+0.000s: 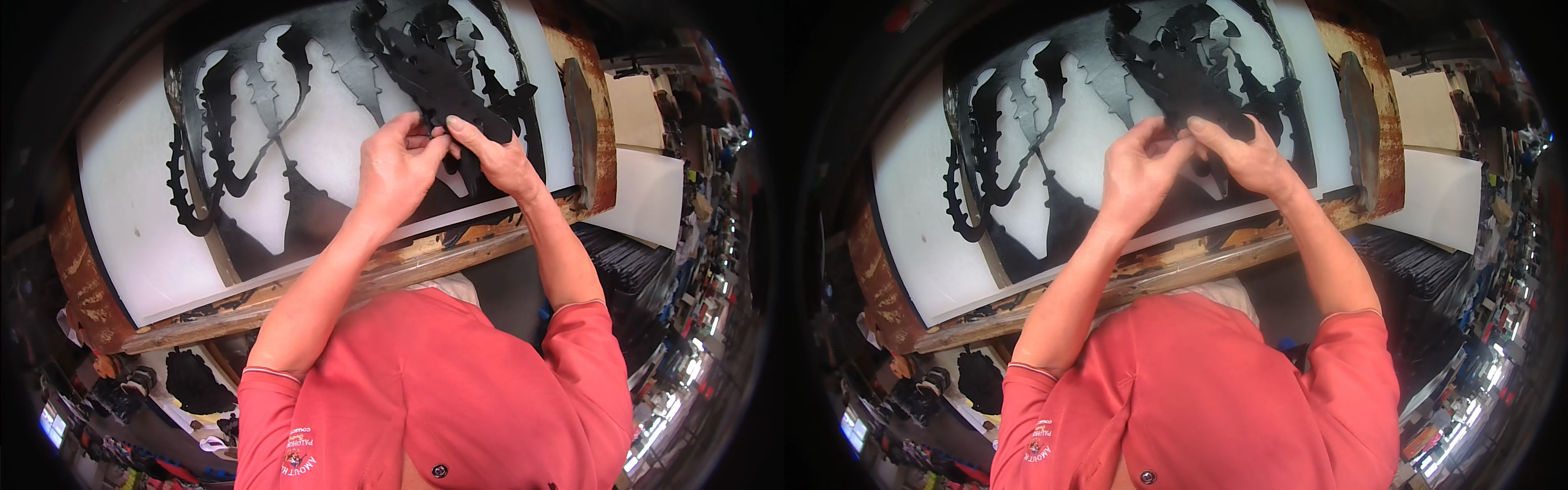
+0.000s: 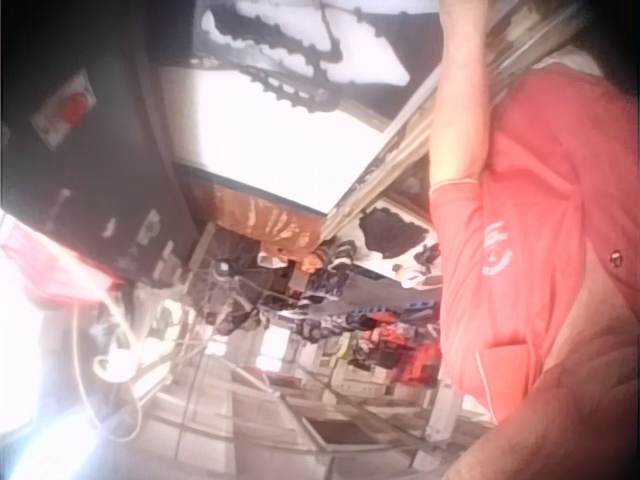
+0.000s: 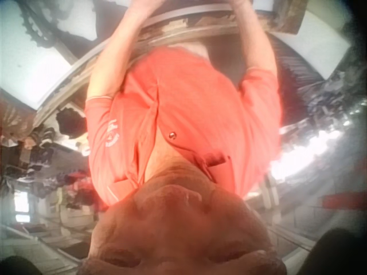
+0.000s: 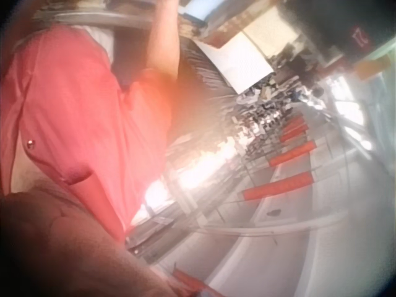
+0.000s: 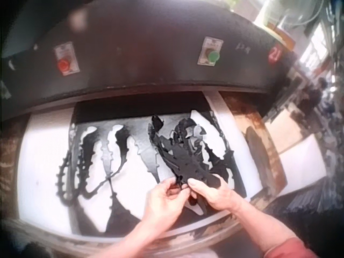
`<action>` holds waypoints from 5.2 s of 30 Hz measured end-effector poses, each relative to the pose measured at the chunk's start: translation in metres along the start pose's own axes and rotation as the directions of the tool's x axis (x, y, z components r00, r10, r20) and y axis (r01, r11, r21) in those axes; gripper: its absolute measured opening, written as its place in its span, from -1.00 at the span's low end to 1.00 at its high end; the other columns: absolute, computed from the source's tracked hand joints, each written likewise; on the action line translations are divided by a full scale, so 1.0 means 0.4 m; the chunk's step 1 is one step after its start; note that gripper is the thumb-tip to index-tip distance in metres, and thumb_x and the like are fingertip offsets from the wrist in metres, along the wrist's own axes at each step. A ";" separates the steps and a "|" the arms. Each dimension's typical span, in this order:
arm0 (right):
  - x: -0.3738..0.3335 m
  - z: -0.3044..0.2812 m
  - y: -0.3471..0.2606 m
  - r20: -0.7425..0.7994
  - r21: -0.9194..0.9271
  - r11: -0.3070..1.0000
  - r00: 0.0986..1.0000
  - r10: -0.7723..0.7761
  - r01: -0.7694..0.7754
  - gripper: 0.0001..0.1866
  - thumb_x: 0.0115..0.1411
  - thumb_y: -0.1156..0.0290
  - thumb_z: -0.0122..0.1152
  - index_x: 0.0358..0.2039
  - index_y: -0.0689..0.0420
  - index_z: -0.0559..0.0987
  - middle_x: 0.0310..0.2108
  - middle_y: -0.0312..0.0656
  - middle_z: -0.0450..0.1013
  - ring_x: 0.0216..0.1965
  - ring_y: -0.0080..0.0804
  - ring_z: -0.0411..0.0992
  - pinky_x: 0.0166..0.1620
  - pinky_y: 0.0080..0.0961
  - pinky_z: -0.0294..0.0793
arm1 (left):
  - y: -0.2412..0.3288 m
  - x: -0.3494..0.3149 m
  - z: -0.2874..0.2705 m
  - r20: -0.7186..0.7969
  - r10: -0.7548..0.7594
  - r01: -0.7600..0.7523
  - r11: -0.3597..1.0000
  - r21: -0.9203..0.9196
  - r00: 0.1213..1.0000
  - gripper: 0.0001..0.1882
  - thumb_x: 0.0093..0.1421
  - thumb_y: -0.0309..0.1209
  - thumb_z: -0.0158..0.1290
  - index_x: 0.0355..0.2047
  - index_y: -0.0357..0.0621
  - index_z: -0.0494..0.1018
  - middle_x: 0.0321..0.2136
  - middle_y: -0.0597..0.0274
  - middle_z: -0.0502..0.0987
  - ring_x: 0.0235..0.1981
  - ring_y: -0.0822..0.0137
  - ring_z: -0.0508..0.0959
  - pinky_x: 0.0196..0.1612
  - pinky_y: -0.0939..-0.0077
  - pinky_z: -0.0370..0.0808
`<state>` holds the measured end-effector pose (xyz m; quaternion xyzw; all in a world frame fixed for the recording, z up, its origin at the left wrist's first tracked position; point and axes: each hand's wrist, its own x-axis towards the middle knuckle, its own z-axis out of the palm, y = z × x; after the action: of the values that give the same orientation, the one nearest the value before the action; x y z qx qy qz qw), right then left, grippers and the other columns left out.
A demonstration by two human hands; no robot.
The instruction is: The person removes excess rubber from a cut sheet on a workbench, then uses a flat tool to press and smooth a new black rubber sheet. They repeatedly peel away cut-out shapes and scraps, placing them aside, and continue pressing the sheet with the tool.
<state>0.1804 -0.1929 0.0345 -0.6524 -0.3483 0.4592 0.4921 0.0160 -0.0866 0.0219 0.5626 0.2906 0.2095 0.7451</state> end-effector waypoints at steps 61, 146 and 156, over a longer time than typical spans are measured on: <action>-0.072 -0.008 -0.422 0.160 -0.602 0.770 0.977 -0.143 0.211 -0.69 0.48 0.20 0.11 -0.02 0.15 0.65 -0.31 -0.09 0.60 -0.30 -0.38 0.57 -0.35 -0.44 0.52 | 0.144 0.081 0.030 0.258 0.888 -0.855 0.232 0.464 0.382 -0.10 0.21 -0.35 0.30 0.53 -0.17 0.20 0.47 -0.18 0.29 0.51 -0.24 0.28 0.51 -0.16 0.23; -0.010 0.774 -0.252 0.586 -0.363 0.931 0.787 0.194 0.041 -0.47 0.13 0.44 0.63 0.09 0.31 0.65 -0.12 -0.25 0.65 -0.15 -0.48 0.58 -0.03 -0.49 0.58 | 0.087 -0.548 -0.531 -0.480 0.196 -0.509 0.143 -0.849 0.855 -0.70 0.50 -0.30 0.13 0.08 -0.26 0.58 -0.06 0.12 0.71 -0.10 0.31 0.71 -0.02 0.33 0.72; -0.055 1.180 -0.189 0.817 -0.307 0.951 0.503 0.282 -0.036 -0.54 0.16 0.51 0.59 0.09 0.17 0.69 -0.11 -0.35 0.66 -0.14 -0.55 0.56 -0.04 -0.49 0.55 | -0.066 -0.916 -0.693 -0.727 0.140 -0.732 0.279 -0.622 0.672 -0.54 0.39 -0.29 0.32 0.21 -0.19 0.51 0.06 0.27 0.63 0.09 0.36 0.60 0.23 0.32 0.53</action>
<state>-0.2718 -0.0401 0.0686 -0.4289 -0.5369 0.7154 0.1269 -0.4424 -0.1295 0.0141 0.0553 0.1537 0.6847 0.7103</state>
